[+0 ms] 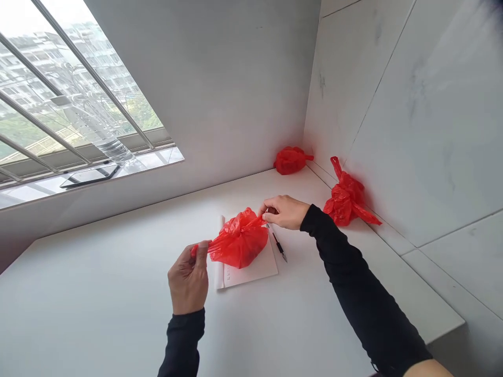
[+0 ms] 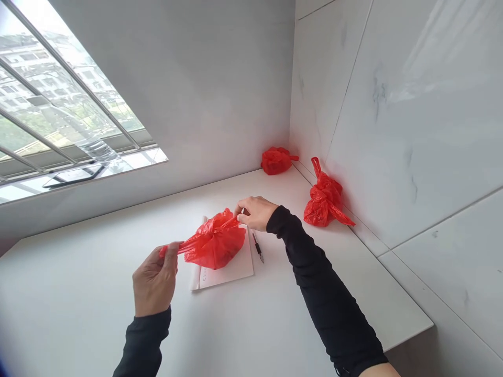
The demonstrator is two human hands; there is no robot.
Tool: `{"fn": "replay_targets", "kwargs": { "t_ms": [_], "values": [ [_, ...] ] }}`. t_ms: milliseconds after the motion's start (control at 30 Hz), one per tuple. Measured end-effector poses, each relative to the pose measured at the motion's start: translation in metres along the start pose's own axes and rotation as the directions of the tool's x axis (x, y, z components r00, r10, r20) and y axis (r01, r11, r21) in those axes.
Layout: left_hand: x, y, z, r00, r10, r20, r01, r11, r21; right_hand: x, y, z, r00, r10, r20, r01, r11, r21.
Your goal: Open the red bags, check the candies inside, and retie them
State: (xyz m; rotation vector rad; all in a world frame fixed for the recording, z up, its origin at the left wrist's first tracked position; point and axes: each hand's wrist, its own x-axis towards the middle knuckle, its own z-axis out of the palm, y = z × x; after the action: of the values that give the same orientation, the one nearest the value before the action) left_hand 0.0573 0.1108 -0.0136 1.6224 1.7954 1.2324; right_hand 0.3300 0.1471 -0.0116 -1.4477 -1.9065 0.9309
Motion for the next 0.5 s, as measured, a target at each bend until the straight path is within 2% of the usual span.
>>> {"fn": "replay_targets", "kwargs": {
  "t_ms": [133,200,267,367,433,500],
  "values": [
    [0.006,0.002,-0.026,0.978,-0.002,-0.207,0.012,0.999,0.051,-0.001,0.005,-0.008,0.993,0.033,-0.114,-0.033,0.999,0.005],
    [0.006,-0.001,-0.032,0.971,0.006,-0.238,0.001,1.000,0.028,-0.001,0.006,-0.010,0.985,0.033,-0.168,-0.031,0.999,0.013],
    [0.003,-0.006,-0.031,0.982,0.019,-0.187,-0.025,0.999,-0.028,-0.001,0.005,-0.011,0.979,0.015,-0.204,-0.010,1.000,0.023],
    [-0.007,-0.016,-0.019,0.997,0.077,-0.007,-0.078,0.994,-0.074,-0.002,0.000,-0.010,0.978,-0.017,-0.210,0.025,0.999,0.037],
    [-0.016,-0.020,-0.007,0.983,0.139,0.120,-0.133,0.990,-0.053,-0.003,-0.004,-0.009,0.980,-0.029,-0.197,0.037,0.998,0.041],
    [-0.024,-0.024,0.007,0.959,0.206,0.193,-0.208,0.978,-0.008,-0.004,-0.006,-0.008,0.982,-0.036,-0.186,0.044,0.998,0.037]
  ]
}}
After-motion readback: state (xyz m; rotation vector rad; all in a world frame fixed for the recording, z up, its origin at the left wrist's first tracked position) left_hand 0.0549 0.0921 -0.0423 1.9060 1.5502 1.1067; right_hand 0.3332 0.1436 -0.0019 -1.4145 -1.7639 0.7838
